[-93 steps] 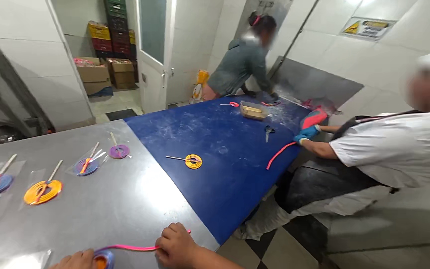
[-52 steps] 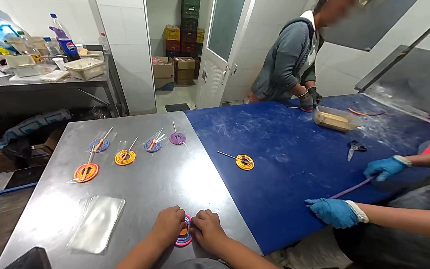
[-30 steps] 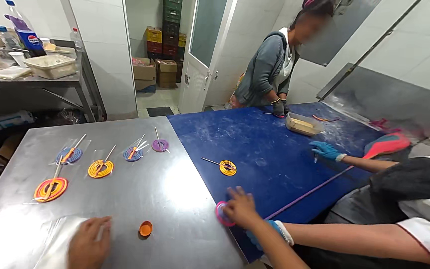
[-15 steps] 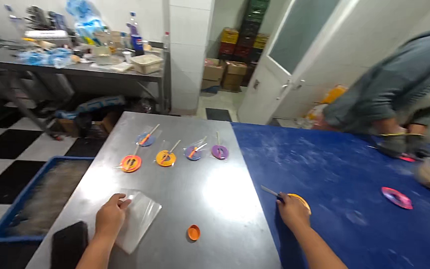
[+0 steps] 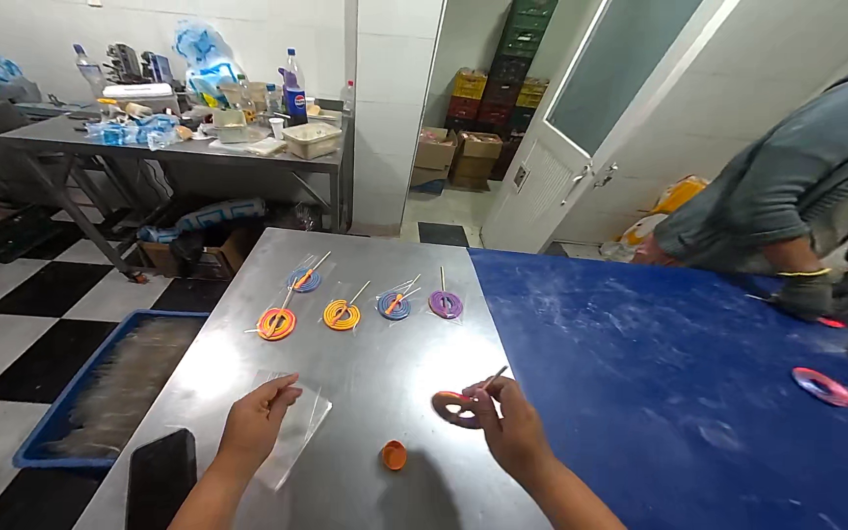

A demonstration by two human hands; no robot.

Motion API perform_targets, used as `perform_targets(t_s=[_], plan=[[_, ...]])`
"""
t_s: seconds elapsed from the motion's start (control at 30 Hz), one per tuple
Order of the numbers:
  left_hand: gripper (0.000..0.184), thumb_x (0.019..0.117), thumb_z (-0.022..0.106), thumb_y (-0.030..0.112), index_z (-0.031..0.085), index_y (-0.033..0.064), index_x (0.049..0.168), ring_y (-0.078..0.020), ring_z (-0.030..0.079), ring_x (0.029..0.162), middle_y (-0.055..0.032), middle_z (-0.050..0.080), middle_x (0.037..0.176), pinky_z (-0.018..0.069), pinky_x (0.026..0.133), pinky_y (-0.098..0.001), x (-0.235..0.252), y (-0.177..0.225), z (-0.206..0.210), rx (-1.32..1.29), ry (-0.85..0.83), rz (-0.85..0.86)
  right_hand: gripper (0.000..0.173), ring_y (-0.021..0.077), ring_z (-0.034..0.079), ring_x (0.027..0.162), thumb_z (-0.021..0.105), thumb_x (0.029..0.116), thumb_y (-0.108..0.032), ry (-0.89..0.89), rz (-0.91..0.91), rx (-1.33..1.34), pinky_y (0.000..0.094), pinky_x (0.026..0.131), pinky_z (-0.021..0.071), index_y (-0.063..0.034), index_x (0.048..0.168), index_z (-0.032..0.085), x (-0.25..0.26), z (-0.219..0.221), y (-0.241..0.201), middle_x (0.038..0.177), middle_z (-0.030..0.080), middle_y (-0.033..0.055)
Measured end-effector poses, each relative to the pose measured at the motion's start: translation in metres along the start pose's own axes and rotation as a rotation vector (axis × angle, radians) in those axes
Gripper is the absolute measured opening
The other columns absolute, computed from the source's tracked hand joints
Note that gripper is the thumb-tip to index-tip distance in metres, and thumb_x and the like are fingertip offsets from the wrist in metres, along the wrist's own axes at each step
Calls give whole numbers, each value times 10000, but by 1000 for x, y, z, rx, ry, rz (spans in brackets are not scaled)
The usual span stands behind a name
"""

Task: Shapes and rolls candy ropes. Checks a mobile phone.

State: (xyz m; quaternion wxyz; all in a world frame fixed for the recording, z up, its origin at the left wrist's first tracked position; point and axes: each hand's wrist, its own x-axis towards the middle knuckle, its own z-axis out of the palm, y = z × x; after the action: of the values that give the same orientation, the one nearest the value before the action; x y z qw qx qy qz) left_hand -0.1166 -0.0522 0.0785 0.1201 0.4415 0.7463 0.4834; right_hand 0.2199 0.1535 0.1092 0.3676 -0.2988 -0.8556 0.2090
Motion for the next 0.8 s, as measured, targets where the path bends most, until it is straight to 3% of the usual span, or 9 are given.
perform_targets(t_s=[0.07, 0.13, 0.27, 0.43, 0.53, 0.6, 0.7, 0.8], plan=[[352, 954, 683, 156, 675, 25, 1280, -134, 768, 836, -39, 790, 932, 644, 809, -301, -5, 31, 5, -238, -42, -78, 219, 87, 743, 891, 445, 1103, -290, 130, -64, 288, 282, 793, 642, -91, 1104, 535, 9, 5, -40, 1005, 757, -7], [410, 902, 745, 132, 666, 12, 1285, -159, 775, 816, -55, 794, 902, 648, 798, -306, -10, 54, 9, -374, -57, -95, 179, 141, 761, 879, 456, 1107, -313, 194, -110, 481, 307, 763, 657, -148, 1140, 520, 17, 6, -73, 1025, 765, 5], [472, 838, 814, 91, 674, 5, 1280, -167, 780, 826, -69, 794, 901, 652, 800, -293, -17, 72, 13, -507, -53, -12, 115, 168, 763, 899, 475, 1103, -271, 228, -196, 577, 302, 767, 652, -177, 1159, 510, 27, 0, -106, 1053, 760, 19], [512, 865, 831, 205, 669, 92, 1337, -175, 783, 855, -44, 799, 938, 655, 826, -318, -18, 74, 15, -580, -95, 137, 115, 169, 759, 948, 467, 1105, -229, 117, -250, 621, 306, 832, 645, -153, 1175, 519, 31, -2, -114, 1072, 758, 38], [421, 877, 816, 238, 723, 190, 1285, -132, 768, 884, -10, 794, 996, 643, 832, -294, -17, 77, 22, -638, -181, 221, 111, 160, 751, 968, 474, 1100, -203, 27, -214, 697, 306, 860, 635, -120, 1157, 520, 27, 11, -113, 1079, 752, 48], [292, 910, 788, 231, 765, 162, 1192, -149, 760, 952, -41, 785, 1066, 633, 884, -314, -13, 71, 26, -648, -260, 305, 125, 153, 741, 1003, 505, 1088, -194, -36, -185, 715, 308, 886, 628, -98, 1153, 554, 20, 28, -108, 1107, 745, 55], [143, 945, 755, 186, 796, 125, 1068, -148, 760, 984, -47, 792, 1051, 627, 910, -324, -6, 55, 23, -603, -293, 321, 261, 189, 605, 1290, 615, 1040, -288, -243, -168, 591, 368, 1048, 552, -66, 1175, 646, 11, 44, -93, 1387, 615, 130], [89, 965, 710, 142, 752, 73, 1003, -132, 761, 889, -26, 790, 965, 638, 843, -324, 8, 30, -1, -524, -124, 143, 627, 242, 523, 1394, 615, 1000, -503, -337, -83, 467, 414, 1078, 530, -45, 1424, 555, -4, 39, -71, 1563, 453, 197]])
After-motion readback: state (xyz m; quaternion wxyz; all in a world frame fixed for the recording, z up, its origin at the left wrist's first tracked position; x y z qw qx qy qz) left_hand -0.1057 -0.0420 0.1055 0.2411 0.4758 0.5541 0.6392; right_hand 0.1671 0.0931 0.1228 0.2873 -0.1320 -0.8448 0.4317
